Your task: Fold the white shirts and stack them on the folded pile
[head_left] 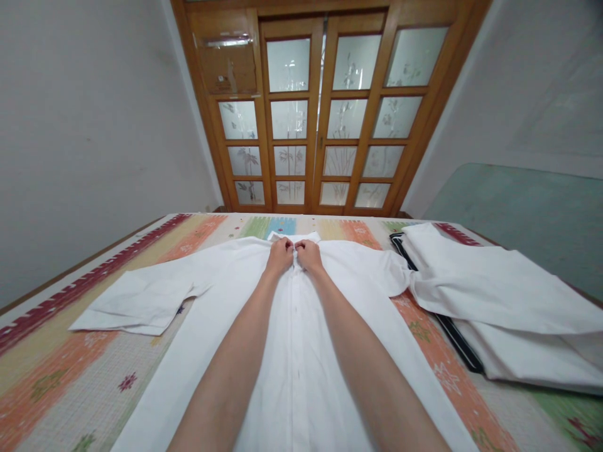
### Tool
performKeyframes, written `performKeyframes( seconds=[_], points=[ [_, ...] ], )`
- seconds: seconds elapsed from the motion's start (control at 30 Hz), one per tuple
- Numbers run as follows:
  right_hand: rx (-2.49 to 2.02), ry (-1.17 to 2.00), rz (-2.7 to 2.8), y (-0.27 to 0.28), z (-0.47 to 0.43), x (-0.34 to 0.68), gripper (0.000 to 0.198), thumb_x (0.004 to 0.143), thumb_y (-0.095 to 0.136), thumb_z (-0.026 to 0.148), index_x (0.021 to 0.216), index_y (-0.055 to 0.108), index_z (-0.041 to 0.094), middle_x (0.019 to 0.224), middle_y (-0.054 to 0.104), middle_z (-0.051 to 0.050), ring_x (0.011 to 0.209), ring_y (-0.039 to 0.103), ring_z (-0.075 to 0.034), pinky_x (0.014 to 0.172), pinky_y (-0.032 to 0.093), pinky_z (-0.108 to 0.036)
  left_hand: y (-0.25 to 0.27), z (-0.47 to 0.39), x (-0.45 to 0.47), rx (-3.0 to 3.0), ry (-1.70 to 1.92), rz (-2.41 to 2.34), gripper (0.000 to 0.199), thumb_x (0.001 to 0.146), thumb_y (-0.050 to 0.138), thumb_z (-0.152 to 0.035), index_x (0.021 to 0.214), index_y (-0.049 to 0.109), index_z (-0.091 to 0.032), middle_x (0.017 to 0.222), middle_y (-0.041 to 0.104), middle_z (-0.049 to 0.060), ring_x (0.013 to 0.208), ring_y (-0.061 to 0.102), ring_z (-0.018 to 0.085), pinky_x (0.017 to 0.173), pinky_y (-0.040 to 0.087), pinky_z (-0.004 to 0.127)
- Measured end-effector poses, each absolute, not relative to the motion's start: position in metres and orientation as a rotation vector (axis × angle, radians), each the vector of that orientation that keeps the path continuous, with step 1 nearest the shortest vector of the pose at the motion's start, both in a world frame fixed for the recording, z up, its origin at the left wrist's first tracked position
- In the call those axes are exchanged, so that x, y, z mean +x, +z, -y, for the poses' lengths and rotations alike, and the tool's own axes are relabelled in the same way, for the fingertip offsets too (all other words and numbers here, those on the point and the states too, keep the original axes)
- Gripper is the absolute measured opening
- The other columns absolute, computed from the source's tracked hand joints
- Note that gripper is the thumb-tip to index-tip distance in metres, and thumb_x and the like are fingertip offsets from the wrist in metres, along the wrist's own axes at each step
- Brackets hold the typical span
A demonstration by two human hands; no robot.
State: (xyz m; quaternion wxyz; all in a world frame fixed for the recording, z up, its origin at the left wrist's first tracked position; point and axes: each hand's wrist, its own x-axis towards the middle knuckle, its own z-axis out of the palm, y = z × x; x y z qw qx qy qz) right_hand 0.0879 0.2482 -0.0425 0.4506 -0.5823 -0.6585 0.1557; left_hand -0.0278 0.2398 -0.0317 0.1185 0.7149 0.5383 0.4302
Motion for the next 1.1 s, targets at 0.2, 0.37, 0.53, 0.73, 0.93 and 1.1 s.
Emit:
performKeyframes(
  seconds=[0.2,0.37,0.53,0.73,0.93,1.1],
  points=[
    [-1.439,0.414,1.607,-0.041,-0.247,0.088,0.032,0.075,0.045,0.008,0.076,0.075,0.019,0.082,0.075,-0.005,0.083,0.067,-0.017,0.083,0.047,-0.026,-0.028,-0.238,-0.025,2.003,1.271,-1.626,0.007,0.077,0.055,-0.012,0.075,0.056,-0.019,0.073,0.065,0.004,0.072,0.060,0.018,0.073,0.047,0.031],
    [-1.437,0.421,1.628,-0.039,-0.246,0.088,0.033,0.076,0.044,0.007,0.078,0.075,0.018,0.082,0.075,-0.004,0.083,0.066,-0.016,0.081,0.046,-0.024,-0.028,-0.238,-0.023,2.002,1.278,-1.638,0.013,0.081,0.059,-0.025,0.070,0.053,-0.020,0.069,0.063,0.003,0.069,0.060,0.017,0.070,0.046,0.030],
    [-1.479,0.427,1.643,-0.037,-0.244,0.087,0.035,0.077,0.042,0.006,0.080,0.074,0.017,0.087,0.074,-0.006,0.088,0.065,-0.016,0.084,0.045,-0.023,-0.029,-0.239,-0.023,2.010,1.249,-1.661,0.010,0.077,0.061,-0.022,0.070,0.055,-0.019,0.067,0.063,0.002,0.067,0.061,0.017,0.068,0.046,0.028],
    [-1.481,0.397,1.661,-0.035,-0.242,0.086,0.033,0.076,0.042,0.006,0.079,0.073,0.016,0.089,0.073,-0.006,0.090,0.063,-0.016,0.085,0.044,-0.024,-0.029,-0.238,-0.024,2.013,1.261,-1.671,0.011,0.075,0.061,-0.021,0.067,0.053,-0.020,0.066,0.062,0.002,0.067,0.060,0.017,0.067,0.045,0.028],
    [-1.498,0.401,1.660,-0.032,-0.240,0.086,0.033,0.076,0.041,0.006,0.080,0.073,0.015,0.089,0.073,-0.008,0.090,0.063,-0.017,0.084,0.043,-0.025,-0.026,-0.237,-0.022,2.033,1.262,-1.695,0.015,0.075,0.060,-0.021,0.064,0.050,-0.021,0.064,0.060,0.001,0.065,0.057,0.016,0.066,0.043,0.028],
    [-1.496,0.397,1.654,-0.032,-0.239,0.085,0.034,0.077,0.041,0.007,0.079,0.074,0.015,0.089,0.073,-0.008,0.089,0.063,-0.017,0.085,0.043,-0.024,-0.025,-0.237,-0.022,2.079,1.244,-1.715,0.017,0.075,0.059,-0.019,0.062,0.048,-0.021,0.064,0.058,0.001,0.066,0.055,0.017,0.066,0.041,0.028]
  ],
)
